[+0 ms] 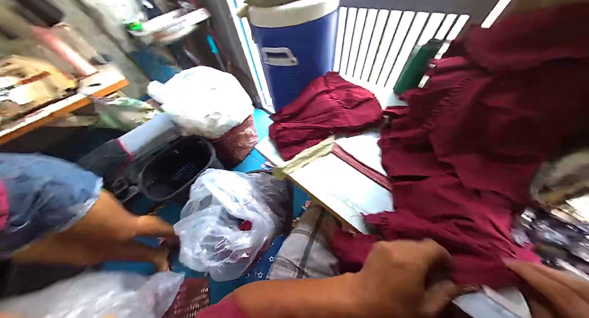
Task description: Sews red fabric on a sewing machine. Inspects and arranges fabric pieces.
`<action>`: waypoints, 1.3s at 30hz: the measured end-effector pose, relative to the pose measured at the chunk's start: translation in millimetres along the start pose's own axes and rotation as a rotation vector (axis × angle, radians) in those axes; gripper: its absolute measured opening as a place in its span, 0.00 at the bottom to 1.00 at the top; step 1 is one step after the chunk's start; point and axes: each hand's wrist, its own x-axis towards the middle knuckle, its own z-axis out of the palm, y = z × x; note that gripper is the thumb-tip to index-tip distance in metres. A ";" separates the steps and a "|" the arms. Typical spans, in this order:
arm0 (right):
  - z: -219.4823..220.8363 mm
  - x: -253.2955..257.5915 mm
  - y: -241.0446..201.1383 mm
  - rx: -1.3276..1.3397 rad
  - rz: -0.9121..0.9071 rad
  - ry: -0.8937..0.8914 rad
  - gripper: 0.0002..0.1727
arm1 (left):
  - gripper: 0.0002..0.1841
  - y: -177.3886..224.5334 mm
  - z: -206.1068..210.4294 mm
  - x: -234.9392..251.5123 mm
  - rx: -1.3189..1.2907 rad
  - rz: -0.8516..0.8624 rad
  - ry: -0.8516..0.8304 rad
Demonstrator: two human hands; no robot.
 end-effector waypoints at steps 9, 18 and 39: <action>-28.4 29.9 20.8 0.119 0.290 0.173 0.09 | 0.04 3.6 1.9 119.4 0.535 0.312 -0.212; 44.9 -65.5 9.1 0.300 0.266 0.281 0.11 | 0.11 -32.5 8.6 78.5 0.371 0.663 -0.616; 58.8 -32.0 22.7 0.154 0.332 0.383 0.13 | 0.26 -36.6 22.9 135.7 0.475 0.586 -0.675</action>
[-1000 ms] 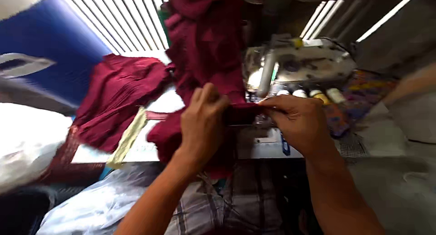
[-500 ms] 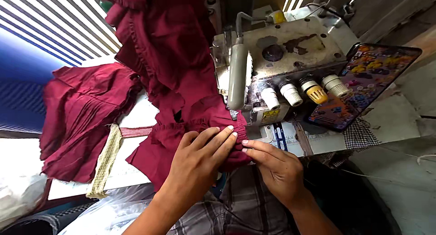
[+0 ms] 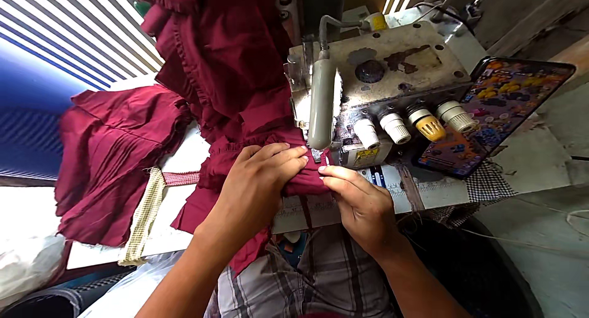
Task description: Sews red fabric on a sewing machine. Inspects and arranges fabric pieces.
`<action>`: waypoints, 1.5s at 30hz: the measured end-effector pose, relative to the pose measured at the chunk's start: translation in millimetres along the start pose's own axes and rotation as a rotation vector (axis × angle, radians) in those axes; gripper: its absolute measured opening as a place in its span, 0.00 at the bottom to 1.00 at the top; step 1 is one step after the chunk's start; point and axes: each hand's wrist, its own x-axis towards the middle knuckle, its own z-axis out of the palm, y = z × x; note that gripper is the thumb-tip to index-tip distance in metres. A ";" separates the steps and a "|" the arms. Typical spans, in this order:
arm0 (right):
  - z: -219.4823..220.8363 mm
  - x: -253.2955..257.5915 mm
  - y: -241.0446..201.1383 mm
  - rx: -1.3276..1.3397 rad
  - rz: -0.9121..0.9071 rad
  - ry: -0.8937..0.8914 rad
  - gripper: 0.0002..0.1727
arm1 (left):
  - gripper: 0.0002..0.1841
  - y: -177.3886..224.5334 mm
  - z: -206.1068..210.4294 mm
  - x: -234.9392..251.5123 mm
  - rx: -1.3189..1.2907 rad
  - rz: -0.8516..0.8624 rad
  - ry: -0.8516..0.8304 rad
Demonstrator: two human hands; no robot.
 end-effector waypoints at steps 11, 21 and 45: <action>-6.3 22.0 1.3 -0.236 -0.095 -0.070 0.13 | 0.14 18.2 -41.9 -88.7 0.111 -0.422 0.236; -41.2 57.2 -41.0 -0.087 -0.199 -0.154 0.11 | 0.31 43.5 -25.6 -30.2 -0.161 -0.141 0.403; -6.6 -13.7 -3.3 0.136 0.013 0.012 0.09 | 0.18 16.5 4.7 -11.9 0.024 0.086 0.013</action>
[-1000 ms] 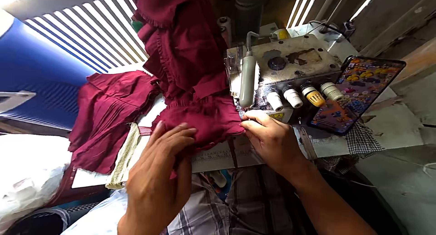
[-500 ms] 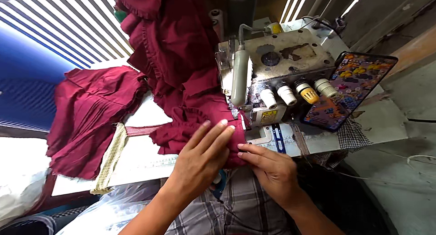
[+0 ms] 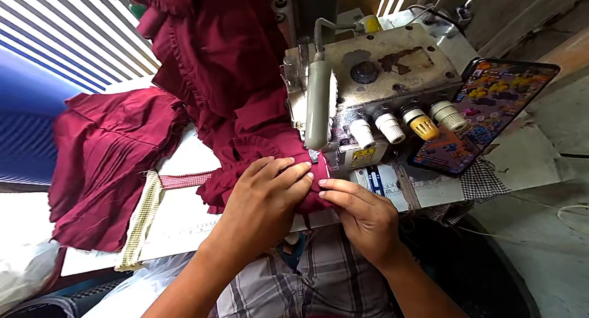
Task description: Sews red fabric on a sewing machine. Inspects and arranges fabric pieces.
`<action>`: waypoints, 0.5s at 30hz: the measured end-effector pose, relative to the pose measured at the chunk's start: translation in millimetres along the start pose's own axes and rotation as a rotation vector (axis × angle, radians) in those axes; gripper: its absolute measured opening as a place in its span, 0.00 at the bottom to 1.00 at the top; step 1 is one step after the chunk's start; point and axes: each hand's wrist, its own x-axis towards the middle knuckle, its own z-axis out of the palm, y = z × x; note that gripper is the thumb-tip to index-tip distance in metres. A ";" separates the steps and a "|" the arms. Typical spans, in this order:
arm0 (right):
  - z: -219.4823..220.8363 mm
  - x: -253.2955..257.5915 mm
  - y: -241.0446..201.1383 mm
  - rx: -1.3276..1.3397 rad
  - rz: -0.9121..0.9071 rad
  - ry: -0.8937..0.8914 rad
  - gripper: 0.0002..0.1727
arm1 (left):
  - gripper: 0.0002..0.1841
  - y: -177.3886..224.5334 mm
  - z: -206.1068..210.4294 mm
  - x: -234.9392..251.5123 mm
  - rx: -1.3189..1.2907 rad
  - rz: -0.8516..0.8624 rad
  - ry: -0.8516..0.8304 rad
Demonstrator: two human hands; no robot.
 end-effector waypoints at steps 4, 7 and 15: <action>1.2 6.4 1.7 -0.041 0.009 -0.006 0.09 | 0.18 3.3 -8.1 6.2 0.038 -0.055 -0.082; -3.6 13.2 -5.9 -0.139 -0.047 0.011 0.09 | 0.19 19.1 -1.8 10.9 0.060 -0.142 0.018; -5.6 2.4 -3.7 -0.181 -0.081 0.031 0.10 | 0.13 33.1 16.8 -3.1 0.085 -0.102 0.182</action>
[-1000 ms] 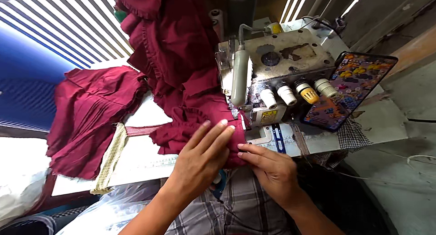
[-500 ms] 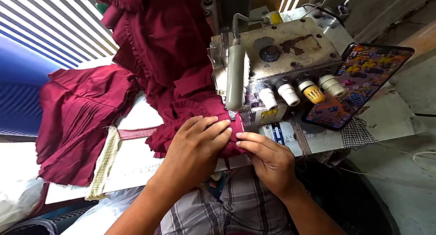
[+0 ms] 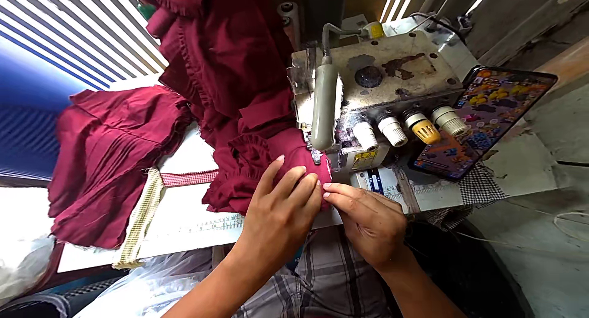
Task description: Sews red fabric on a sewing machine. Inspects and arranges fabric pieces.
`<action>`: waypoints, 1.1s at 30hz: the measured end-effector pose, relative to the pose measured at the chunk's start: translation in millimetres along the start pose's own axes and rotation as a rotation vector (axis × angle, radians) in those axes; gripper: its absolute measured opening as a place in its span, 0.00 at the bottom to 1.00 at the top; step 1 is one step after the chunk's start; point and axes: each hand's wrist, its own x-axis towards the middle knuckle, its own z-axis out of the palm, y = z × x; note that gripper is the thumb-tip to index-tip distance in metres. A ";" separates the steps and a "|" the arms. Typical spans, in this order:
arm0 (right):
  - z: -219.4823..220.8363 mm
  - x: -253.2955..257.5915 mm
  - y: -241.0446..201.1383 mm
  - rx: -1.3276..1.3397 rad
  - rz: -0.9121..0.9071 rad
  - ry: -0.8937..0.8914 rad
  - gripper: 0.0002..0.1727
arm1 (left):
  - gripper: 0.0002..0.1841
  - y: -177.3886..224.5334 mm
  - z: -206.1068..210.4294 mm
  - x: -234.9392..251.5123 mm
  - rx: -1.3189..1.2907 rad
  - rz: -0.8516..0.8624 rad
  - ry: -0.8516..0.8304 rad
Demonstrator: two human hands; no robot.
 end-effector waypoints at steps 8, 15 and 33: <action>11.3 4.1 14.7 -0.016 -0.003 -0.003 0.11 | 0.15 2.1 -4.2 6.5 0.066 -0.073 -0.099; 12.8 11.4 22.3 -0.073 0.043 -0.033 0.11 | 0.14 5.3 1.5 22.1 0.132 -0.156 -0.139; 37.1 -1.5 -32.3 0.566 0.567 -0.078 0.22 | 0.26 -42.6 -17.2 -63.4 -0.310 -0.503 0.031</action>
